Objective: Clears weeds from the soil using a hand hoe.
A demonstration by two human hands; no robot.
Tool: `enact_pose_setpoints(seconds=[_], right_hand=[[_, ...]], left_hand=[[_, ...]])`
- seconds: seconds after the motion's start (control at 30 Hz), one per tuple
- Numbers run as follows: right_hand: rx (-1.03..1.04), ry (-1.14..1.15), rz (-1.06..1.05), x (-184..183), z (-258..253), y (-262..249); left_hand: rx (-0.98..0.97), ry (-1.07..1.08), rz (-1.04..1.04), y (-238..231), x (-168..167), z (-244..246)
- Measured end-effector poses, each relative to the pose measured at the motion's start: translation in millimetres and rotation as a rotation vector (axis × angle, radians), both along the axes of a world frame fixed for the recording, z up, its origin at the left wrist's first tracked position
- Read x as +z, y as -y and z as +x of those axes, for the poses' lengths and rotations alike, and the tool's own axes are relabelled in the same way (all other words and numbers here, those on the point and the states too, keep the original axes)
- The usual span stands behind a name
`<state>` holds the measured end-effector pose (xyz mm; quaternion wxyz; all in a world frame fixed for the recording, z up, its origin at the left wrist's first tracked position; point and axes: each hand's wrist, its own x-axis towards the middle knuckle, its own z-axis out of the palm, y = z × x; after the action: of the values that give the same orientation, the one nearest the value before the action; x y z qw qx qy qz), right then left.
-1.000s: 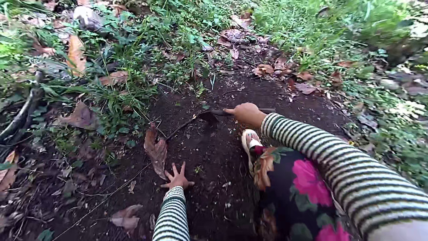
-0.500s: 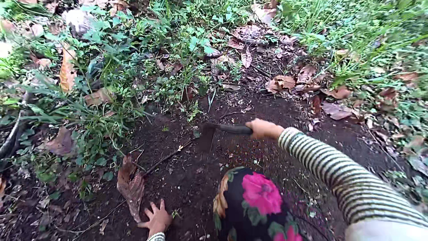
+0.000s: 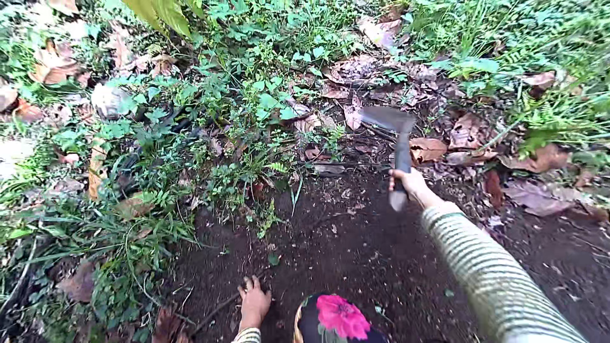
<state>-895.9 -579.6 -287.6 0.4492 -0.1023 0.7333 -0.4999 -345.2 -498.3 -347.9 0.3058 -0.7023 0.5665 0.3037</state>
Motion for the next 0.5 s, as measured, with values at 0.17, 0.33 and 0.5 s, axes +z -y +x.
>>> enact_pose_setpoints(seconds=[0.17,0.33,0.5], right_hand=[[-0.239,0.02,0.011,-59.1,94.0,71.6],[0.328,0.065,0.285,-98.0,204.4,-26.0],[0.107,0.138,0.161,-53.4,131.0,-28.1]], left_hand=[[-0.074,0.075,0.09,6.8,-0.6,3.3],[-0.13,0.093,0.045,-0.5,-0.1,-0.2],[-0.222,0.17,0.004,-8.5,-7.5,-3.0]])
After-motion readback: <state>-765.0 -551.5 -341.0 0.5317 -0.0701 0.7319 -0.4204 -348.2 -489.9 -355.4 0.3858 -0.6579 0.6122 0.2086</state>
